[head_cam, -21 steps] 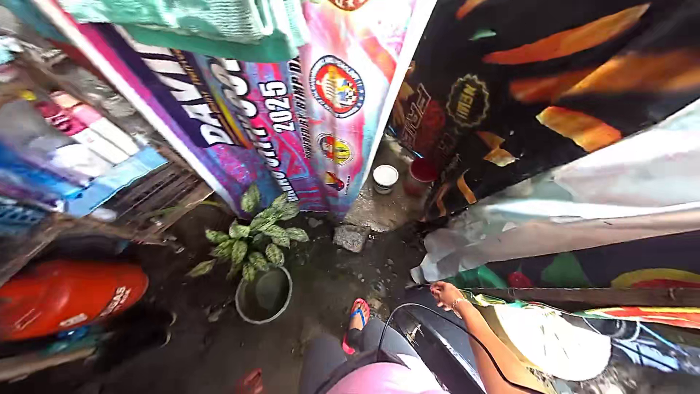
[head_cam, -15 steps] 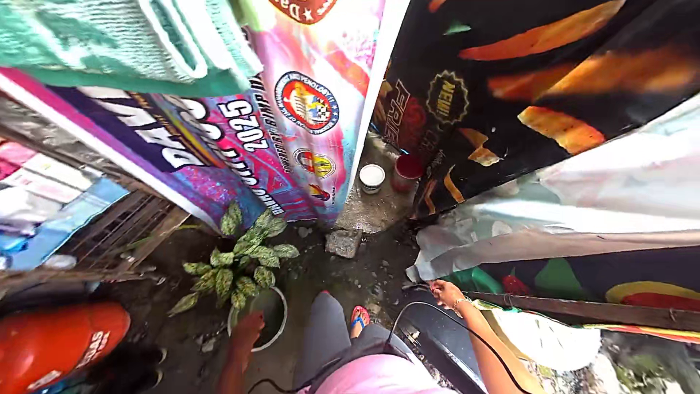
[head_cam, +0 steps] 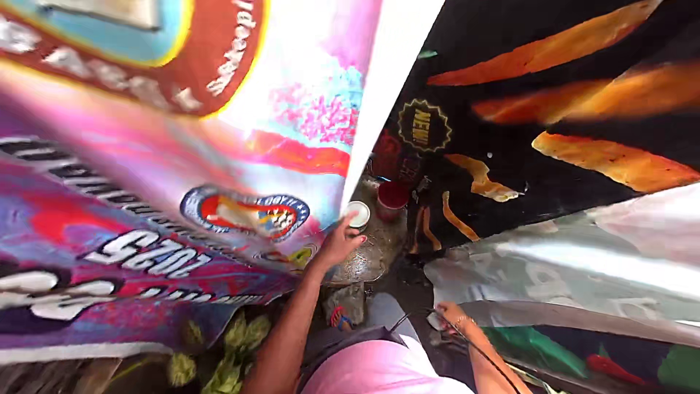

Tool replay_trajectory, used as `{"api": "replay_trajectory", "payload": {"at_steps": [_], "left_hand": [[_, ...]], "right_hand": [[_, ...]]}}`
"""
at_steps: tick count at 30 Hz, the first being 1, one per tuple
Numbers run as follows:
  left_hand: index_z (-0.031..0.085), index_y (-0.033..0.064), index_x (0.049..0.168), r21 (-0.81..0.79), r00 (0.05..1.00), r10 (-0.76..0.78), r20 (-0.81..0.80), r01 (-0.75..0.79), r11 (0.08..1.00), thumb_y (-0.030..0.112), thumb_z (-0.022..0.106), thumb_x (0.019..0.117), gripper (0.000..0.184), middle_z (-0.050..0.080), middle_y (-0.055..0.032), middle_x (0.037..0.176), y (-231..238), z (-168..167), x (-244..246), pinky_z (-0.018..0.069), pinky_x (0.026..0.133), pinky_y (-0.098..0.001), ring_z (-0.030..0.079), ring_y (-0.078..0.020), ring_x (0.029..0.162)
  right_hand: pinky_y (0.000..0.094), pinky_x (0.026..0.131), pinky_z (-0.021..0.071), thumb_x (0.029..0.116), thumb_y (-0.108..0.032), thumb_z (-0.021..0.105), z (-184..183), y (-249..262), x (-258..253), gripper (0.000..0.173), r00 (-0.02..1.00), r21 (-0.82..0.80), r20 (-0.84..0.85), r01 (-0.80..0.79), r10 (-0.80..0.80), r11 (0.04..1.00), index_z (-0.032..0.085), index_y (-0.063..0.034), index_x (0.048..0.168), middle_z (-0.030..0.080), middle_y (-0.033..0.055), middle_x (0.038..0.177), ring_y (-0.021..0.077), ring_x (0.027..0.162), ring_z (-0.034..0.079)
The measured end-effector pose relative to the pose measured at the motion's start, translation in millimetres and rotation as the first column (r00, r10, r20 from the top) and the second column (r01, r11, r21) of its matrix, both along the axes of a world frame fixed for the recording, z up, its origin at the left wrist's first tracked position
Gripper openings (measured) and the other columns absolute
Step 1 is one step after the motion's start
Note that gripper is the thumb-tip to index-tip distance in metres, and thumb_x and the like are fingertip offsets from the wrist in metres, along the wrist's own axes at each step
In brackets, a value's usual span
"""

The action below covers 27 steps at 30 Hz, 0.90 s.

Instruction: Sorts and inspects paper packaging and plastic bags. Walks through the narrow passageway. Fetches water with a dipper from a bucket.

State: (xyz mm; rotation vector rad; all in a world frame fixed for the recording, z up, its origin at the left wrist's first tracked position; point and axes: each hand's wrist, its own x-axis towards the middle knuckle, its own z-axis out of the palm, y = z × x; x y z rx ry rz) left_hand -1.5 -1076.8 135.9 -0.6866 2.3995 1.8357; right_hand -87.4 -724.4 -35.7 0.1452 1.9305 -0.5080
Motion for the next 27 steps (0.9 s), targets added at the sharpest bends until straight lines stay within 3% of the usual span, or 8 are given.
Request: {"api": "replay_trajectory", "payload": {"at_steps": [3,5,10,13,16,21,24,27], "left_hand": [[0.028,-0.0013,0.158,-0.087,0.956,0.28,-0.086,-0.287,0.954,0.007,0.067,0.0968,0.073,0.036,-0.0266,0.159,-57,-25,-19,0.0533,0.102,-0.0439,0.059,-0.0339,0.129],[0.023,-0.0009,0.16,-0.151,0.874,0.46,-0.159,-0.481,0.863,0.005,0.066,0.0966,0.077,0.032,-0.0268,0.161,-98,-31,-19,0.0532,0.103,-0.043,0.058,-0.0339,0.131],[0.015,-0.0073,0.159,-0.243,0.644,0.671,-0.368,-0.763,0.599,-0.001,0.062,0.0945,0.081,0.022,-0.0314,0.164,-160,-35,-10,0.0485,0.106,-0.0413,0.048,-0.0364,0.138],[0.013,-0.0079,0.159,-0.263,0.546,0.74,-0.392,-0.838,0.479,-0.003,0.061,0.094,0.081,0.02,-0.0335,0.163,-179,-50,-24,0.0478,0.105,-0.0427,0.047,-0.0384,0.138],[0.012,-0.0071,0.16,-0.268,0.473,0.826,-0.307,-0.876,0.402,-0.003,0.061,0.0947,0.082,0.019,-0.0324,0.164,-201,-64,-53,0.0492,0.105,-0.0434,0.048,-0.0396,0.138],[0.016,-0.001,0.161,-0.295,0.419,0.895,-0.152,-0.884,0.363,0.002,0.064,0.0957,0.081,0.025,-0.029,0.163,-255,-100,-81,0.0487,0.106,-0.0476,0.049,-0.0393,0.138],[0.021,-0.0019,0.16,-0.271,0.33,0.937,-0.119,-0.918,0.289,0.002,0.064,0.0958,0.077,0.027,-0.0285,0.162,-294,-119,-80,0.0441,0.111,-0.0489,0.048,-0.0401,0.138],[0.022,0.0,0.159,-0.23,0.212,0.974,-0.078,-0.954,0.189,0.001,0.063,0.0954,0.076,0.029,-0.0292,0.161,-338,-146,-74,0.0489,0.104,-0.0485,0.051,-0.0395,0.133]], "right_hand": [[0.0524,0.102,0.0496,0.1105,-0.01,0.043,2,-55,-41,0.037,0.995,-0.103,-0.061,0.073,-0.08,0.992,0.05,0.0047,0.144,0.056,0.0307,0.139,0.0417,0.119,0.063],[0.0512,0.1,0.0509,0.1104,-0.009,0.043,-8,-82,-67,0.037,0.991,-0.136,-0.058,0.114,-0.123,0.984,0.05,0.0041,0.144,0.056,0.0297,0.139,0.0405,0.117,0.063],[0.0504,0.097,0.0502,0.1109,-0.012,0.043,-57,-123,-129,0.037,0.997,-0.064,0.052,-0.049,0.053,0.997,0.049,0.0042,0.144,0.057,0.0312,0.136,0.0395,0.113,0.063],[0.0518,0.094,0.0514,0.1113,-0.015,0.044,-91,-135,-181,0.038,0.996,-0.052,0.04,-0.073,0.075,0.996,0.05,0.0045,0.143,0.059,0.0315,0.131,0.0401,0.108,0.065],[0.0526,0.094,0.0514,0.111,-0.014,0.044,-117,-150,-244,0.039,1.0,-0.065,-0.013,-0.011,0.011,0.998,0.049,0.0038,0.145,0.058,0.0317,0.133,0.0406,0.111,0.064],[0.0511,0.094,0.0511,0.1111,-0.007,0.04,-107,-194,-317,0.038,0.982,-0.037,-0.068,0.172,-0.174,0.984,0.047,0.0031,0.147,0.055,0.0328,0.138,0.041,0.114,0.063],[0.0513,0.099,0.0493,0.1124,-0.01,0.037,-100,-240,-344,0.04,0.987,-0.031,-0.043,0.151,-0.152,0.988,0.042,0.0034,0.15,0.052,0.0333,0.142,0.0428,0.121,0.06],[0.0499,0.099,0.0496,0.113,-0.012,0.036,-108,-302,-368,0.041,0.994,-0.054,-0.037,0.105,-0.107,0.993,0.041,0.0033,0.151,0.051,0.0325,0.144,0.0413,0.12,0.061]]}}
